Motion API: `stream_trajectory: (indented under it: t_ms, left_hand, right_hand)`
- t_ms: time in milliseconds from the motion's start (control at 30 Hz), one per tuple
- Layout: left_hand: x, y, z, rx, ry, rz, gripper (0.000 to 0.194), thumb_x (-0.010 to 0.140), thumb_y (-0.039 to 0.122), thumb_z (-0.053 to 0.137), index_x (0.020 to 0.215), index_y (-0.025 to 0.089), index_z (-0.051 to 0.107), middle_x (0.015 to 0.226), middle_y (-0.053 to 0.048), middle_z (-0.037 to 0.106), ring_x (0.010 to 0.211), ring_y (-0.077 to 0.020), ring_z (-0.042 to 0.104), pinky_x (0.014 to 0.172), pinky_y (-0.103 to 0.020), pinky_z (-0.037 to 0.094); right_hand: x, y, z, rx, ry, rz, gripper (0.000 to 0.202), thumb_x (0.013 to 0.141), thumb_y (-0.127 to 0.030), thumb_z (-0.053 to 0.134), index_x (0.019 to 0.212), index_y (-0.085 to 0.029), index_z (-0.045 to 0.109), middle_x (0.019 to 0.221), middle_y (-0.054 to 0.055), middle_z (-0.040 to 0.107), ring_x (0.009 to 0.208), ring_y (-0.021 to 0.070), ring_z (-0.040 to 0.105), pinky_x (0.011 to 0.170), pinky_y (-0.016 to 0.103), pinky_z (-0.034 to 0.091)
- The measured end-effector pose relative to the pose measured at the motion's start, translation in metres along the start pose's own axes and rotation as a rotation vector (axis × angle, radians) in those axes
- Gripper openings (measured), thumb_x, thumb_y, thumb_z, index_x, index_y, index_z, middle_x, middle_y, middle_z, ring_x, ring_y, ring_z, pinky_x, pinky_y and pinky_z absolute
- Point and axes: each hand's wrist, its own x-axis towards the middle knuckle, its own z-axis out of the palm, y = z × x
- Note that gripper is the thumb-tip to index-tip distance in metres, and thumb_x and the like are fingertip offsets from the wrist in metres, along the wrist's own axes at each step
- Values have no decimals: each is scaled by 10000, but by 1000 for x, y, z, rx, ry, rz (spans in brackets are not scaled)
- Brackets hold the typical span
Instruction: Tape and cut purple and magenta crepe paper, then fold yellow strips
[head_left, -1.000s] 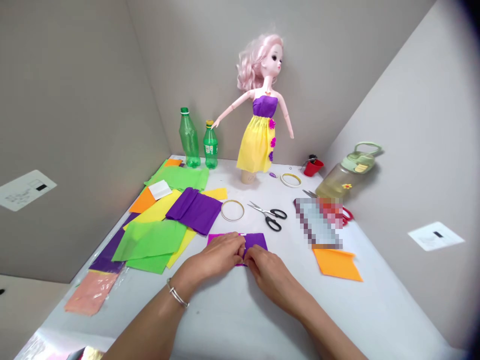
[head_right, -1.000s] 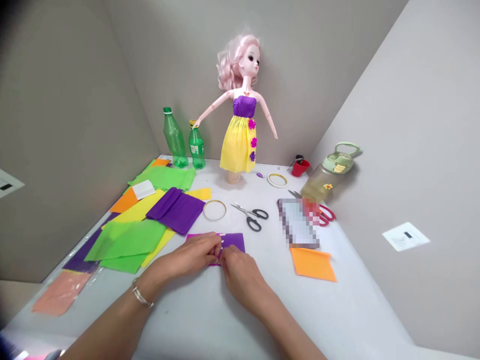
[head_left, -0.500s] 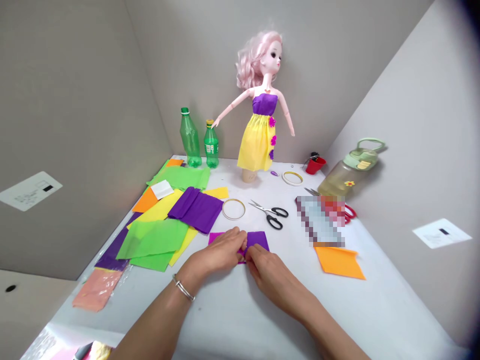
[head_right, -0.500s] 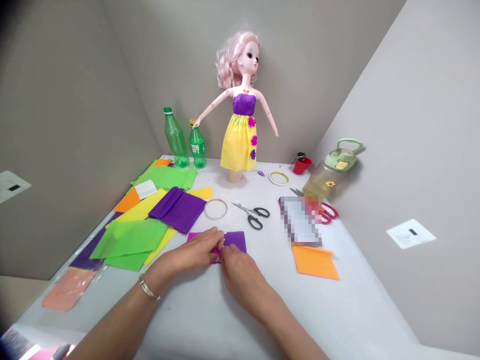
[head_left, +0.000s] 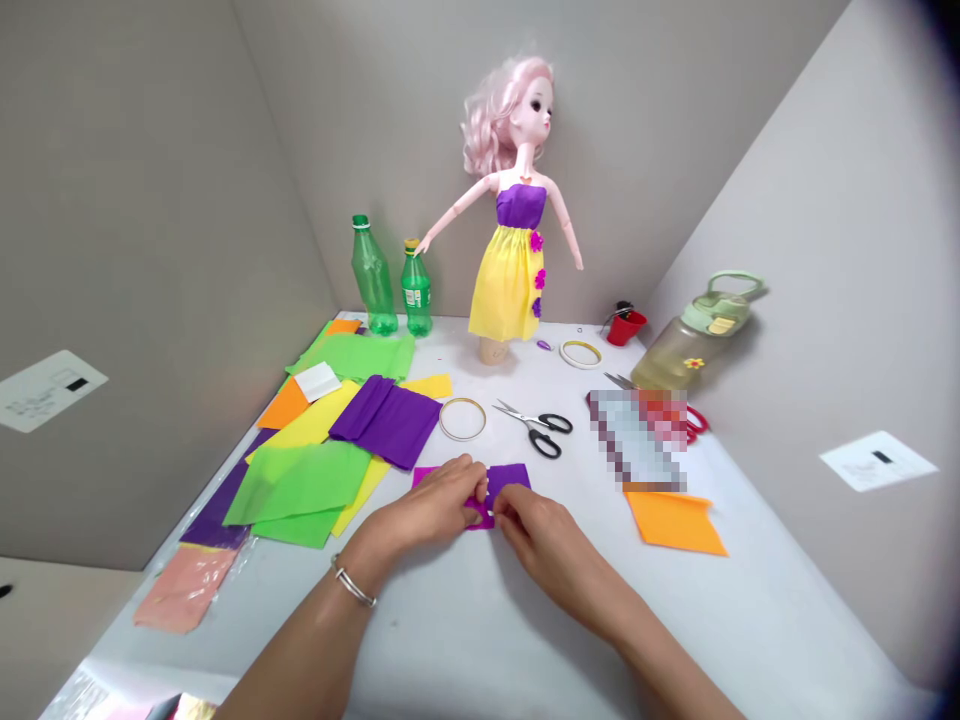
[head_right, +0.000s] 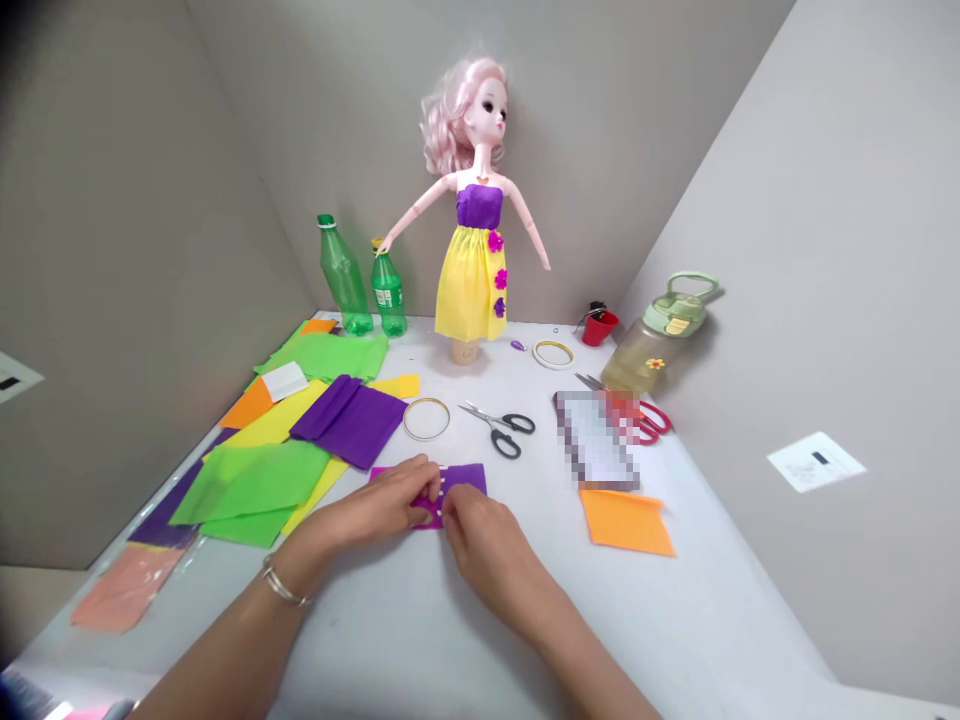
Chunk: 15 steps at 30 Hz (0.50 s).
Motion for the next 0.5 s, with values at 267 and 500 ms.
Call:
stream_trajectory:
  t_ms: [267,500]
  left_hand:
    - [-6,0,-16,-88,0,41,180,807,87,500,925,210,558,936,-6,571,858,-164,520,715,-250,413]
    - [-5,6,-22,-162,80,35,231,826,98,472,987,200,603,973,-24,623,869,-168,543,732,-250,440]
  right_hand:
    - [-2,4,-14,292,-103,-7,152,945,-224,463,822,-224,553,715,-49,529,659,131,447,595,240,316]
    - [-4,6,-7,105,-63,-44,167,941,-182,453,854,-231,586,808,-23,630,715,155,521,646,267,341]
